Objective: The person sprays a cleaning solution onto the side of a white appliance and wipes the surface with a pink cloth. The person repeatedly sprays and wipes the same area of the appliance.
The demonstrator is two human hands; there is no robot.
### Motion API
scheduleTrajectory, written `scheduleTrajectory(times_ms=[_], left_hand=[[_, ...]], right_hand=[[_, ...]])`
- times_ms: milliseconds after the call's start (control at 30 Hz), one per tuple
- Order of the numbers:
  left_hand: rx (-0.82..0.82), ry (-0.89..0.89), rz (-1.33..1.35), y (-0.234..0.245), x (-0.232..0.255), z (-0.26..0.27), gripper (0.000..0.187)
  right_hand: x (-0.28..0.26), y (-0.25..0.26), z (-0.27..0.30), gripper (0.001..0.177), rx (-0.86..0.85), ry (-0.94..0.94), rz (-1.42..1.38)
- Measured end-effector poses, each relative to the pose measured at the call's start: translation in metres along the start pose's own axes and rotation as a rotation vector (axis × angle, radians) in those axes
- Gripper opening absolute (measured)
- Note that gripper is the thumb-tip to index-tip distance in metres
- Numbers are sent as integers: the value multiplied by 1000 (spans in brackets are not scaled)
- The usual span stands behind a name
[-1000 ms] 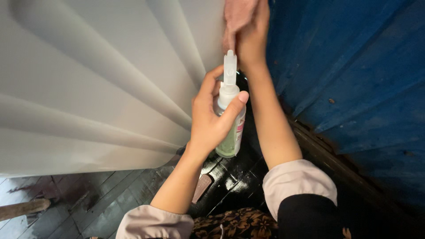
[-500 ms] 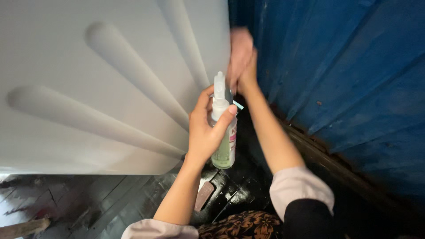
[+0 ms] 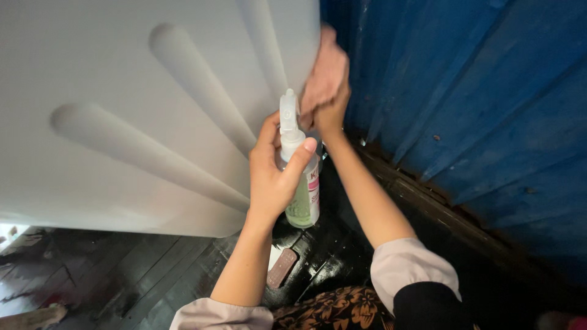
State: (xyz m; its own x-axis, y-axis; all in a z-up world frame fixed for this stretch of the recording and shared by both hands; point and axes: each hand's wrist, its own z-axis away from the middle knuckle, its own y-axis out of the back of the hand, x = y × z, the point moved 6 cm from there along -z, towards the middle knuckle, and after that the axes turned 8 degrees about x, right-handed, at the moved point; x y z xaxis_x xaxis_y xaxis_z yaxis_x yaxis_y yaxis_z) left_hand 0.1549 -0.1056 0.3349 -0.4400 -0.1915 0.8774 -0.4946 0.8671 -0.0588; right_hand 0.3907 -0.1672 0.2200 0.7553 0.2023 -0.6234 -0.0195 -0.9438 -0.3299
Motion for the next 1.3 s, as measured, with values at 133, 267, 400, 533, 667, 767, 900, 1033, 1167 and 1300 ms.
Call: scheduleTrajectory(times_ms=[133,267,400,533,667,767,900,1033,1167,1300], left_hand=[[4,44,18,9,4,10,53],[8,93,-9,23,13,15,53],[8,132,49,33,23,18,54],[25,108,14,35,33,11,54],[23,104,52,42,41,10,54],[5,128,97,47,37,15,55],[-7,1,54,58,46,27,55],[6,52,31,78,51,44,54],[13,29,21,96,64,50,54],[22,26,12,113,77,68,54]], right_hand=[[-2,-2,4,45,2,-32,-23],[-8,-22,-34,46,-21,4,-66],[-45,-60,-81,46,-57,91,-77],[-91,-96,-122,46,-94,149,-66],[-142,-112,-107,47,-142,361,34],[-167,-100,-53,47,-165,580,130],[-181,-75,18,44,-222,643,97],[-183,-65,50,41,-272,670,58],[-173,-87,12,50,-212,714,163],[-183,-101,-21,48,-148,685,118]])
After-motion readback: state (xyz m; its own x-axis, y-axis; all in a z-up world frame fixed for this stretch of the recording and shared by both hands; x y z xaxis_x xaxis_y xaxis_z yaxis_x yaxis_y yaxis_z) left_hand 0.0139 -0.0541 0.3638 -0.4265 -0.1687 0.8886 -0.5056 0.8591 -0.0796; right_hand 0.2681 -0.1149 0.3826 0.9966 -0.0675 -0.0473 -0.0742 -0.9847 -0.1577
